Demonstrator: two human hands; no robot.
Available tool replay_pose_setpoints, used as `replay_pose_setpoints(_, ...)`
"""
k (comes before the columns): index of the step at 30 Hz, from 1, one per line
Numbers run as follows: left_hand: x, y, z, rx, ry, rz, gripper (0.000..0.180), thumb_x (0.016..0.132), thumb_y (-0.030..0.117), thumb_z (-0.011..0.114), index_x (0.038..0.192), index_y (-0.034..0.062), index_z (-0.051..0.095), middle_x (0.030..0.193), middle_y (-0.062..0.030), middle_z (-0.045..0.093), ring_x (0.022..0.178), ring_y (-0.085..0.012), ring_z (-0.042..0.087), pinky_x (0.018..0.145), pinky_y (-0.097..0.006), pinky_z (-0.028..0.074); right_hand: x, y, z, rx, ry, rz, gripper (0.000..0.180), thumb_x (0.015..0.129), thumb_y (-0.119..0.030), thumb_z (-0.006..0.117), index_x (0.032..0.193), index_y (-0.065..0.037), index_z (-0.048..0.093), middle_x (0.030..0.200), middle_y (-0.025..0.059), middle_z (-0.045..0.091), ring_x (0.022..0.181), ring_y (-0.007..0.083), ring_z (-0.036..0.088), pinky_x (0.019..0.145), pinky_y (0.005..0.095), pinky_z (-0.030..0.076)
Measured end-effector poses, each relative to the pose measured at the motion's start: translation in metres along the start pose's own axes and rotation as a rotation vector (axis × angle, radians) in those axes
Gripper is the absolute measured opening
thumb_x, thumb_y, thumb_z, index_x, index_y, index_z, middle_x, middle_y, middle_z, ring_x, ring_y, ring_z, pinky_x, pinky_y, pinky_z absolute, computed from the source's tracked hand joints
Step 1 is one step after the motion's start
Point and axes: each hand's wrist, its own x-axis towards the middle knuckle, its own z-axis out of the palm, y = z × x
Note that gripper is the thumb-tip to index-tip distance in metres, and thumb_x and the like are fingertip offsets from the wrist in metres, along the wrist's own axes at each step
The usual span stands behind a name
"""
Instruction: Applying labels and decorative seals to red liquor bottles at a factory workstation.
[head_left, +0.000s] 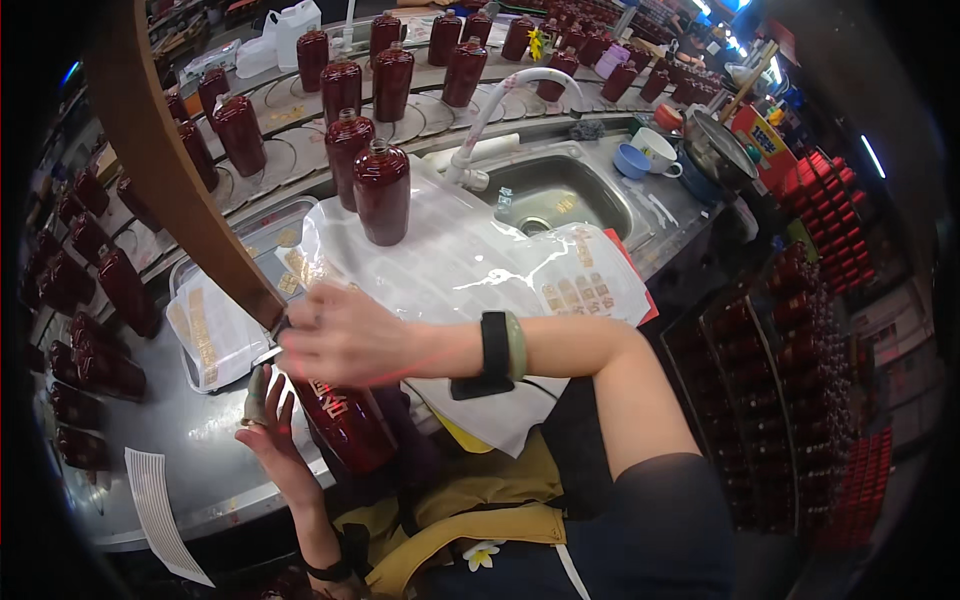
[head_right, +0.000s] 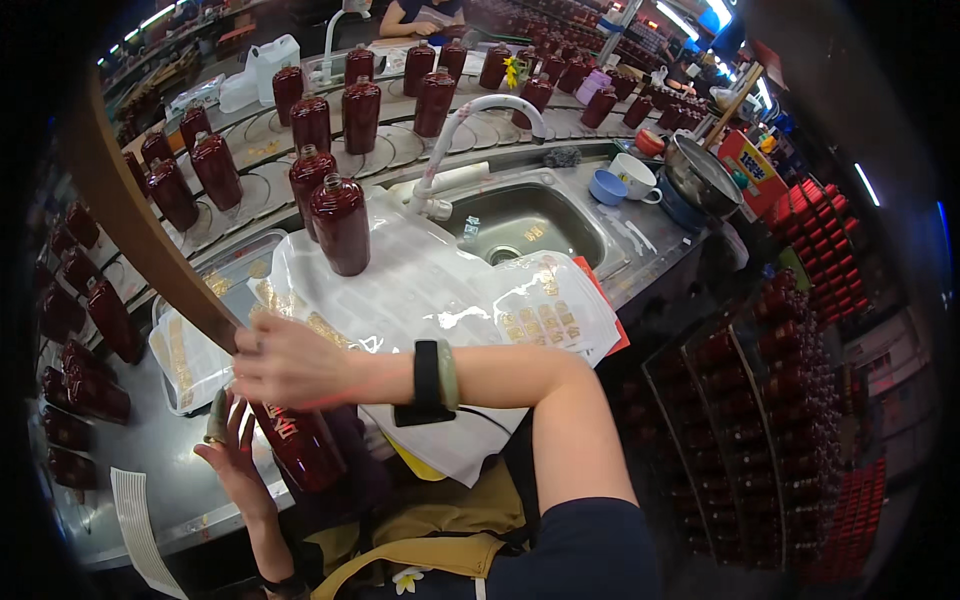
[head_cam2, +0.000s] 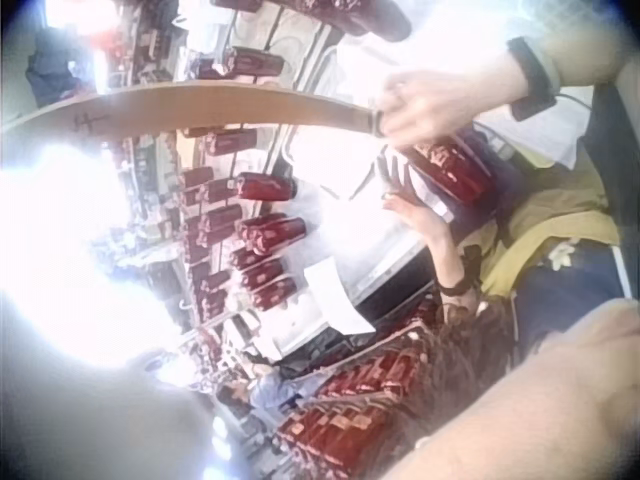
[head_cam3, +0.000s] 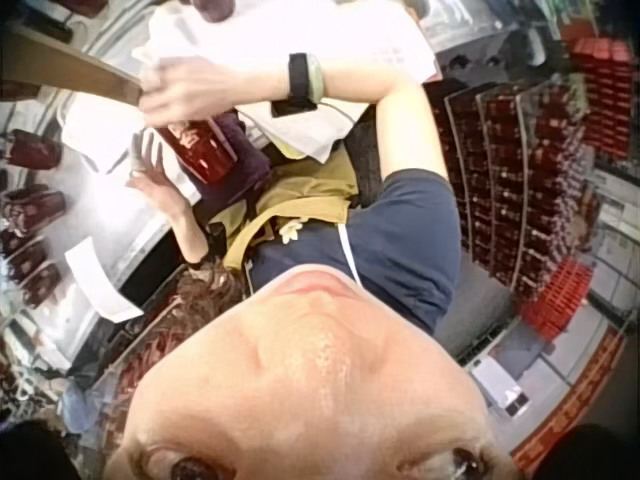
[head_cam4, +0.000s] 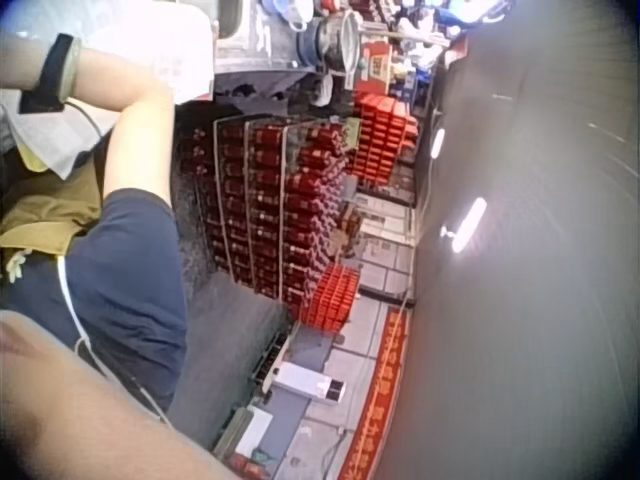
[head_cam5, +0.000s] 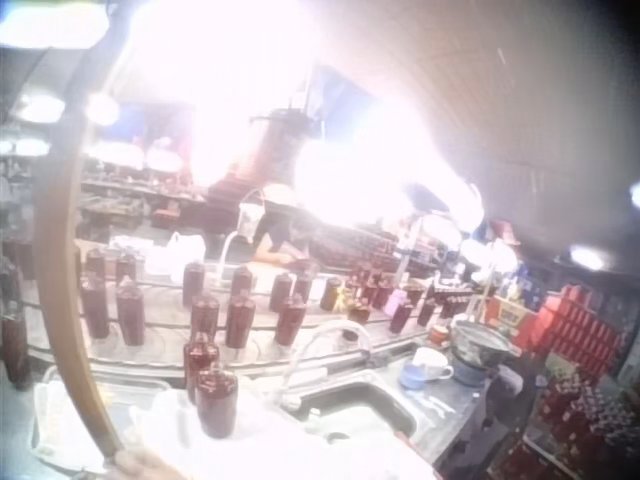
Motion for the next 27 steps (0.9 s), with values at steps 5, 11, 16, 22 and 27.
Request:
replay_pose_setpoints(5,-0.001,-0.006,-0.004,-0.034,-0.018,-0.021,0.091,0.104,0.072,0.013,0.152,0.0,0.042,0.155,-0.0185,0.046,0.141,-0.0307,0.047,0.118,-0.047,0.036,-0.03,-0.049,0.007,0.309,0.021,-0.195,0.014,0.079,-0.025,0.067,0.083,-0.014,0.058,0.081,0.001,0.052,0.084,0.0236,0.057,0.073,0.0395,0.049)
replay_pose_setpoints(11,-0.008,-0.006,-0.002,-0.069,-0.021,-0.051,0.088,0.105,0.07,0.014,0.154,0.0017,0.042,0.155,-0.0178,0.045,0.14,-0.0304,0.048,0.117,-0.047,0.037,-0.023,0.011,0.006,0.209,0.106,0.224,0.022,0.081,-0.021,0.071,0.102,-0.018,0.068,0.096,-0.0013,0.065,0.088,0.02,0.057,0.081,0.039,0.045)
replay_pose_setpoints(16,-0.008,-0.015,-0.009,-0.11,-0.034,-0.086,0.087,0.105,0.07,0.014,0.155,0.0042,0.041,0.156,-0.0166,0.045,0.14,-0.0296,0.048,0.117,-0.046,0.037,-0.044,-0.041,-0.009,0.319,0.038,-0.257,0.016,0.083,-0.024,0.067,0.097,-0.017,0.065,0.091,-0.0007,0.056,0.077,0.0206,0.052,0.07,0.0331,0.046)
replay_pose_setpoints(22,-0.002,-0.014,-0.002,-0.115,-0.035,-0.099,0.085,0.106,0.069,0.013,0.155,0.0043,0.041,0.155,-0.0135,0.048,0.137,-0.0268,0.05,0.115,-0.044,0.037,-0.028,0.002,0.021,0.315,0.164,0.182,0.028,0.081,-0.019,0.077,0.106,-0.01,0.069,0.095,-0.0017,0.067,0.081,0.0208,0.062,0.072,0.0368,0.047)
replay_pose_setpoints(27,0.0,-0.017,-0.007,-0.123,-0.034,-0.167,0.088,0.104,0.072,0.011,0.155,0.0063,0.041,0.155,-0.0122,0.047,0.137,-0.0256,0.05,0.115,-0.043,0.036,-0.031,0.002,0.003,0.088,0.114,-0.101,0.018,0.083,-0.024,0.072,0.098,-0.015,0.069,0.101,-0.0017,0.065,0.089,0.0151,0.058,0.074,0.0341,0.05)
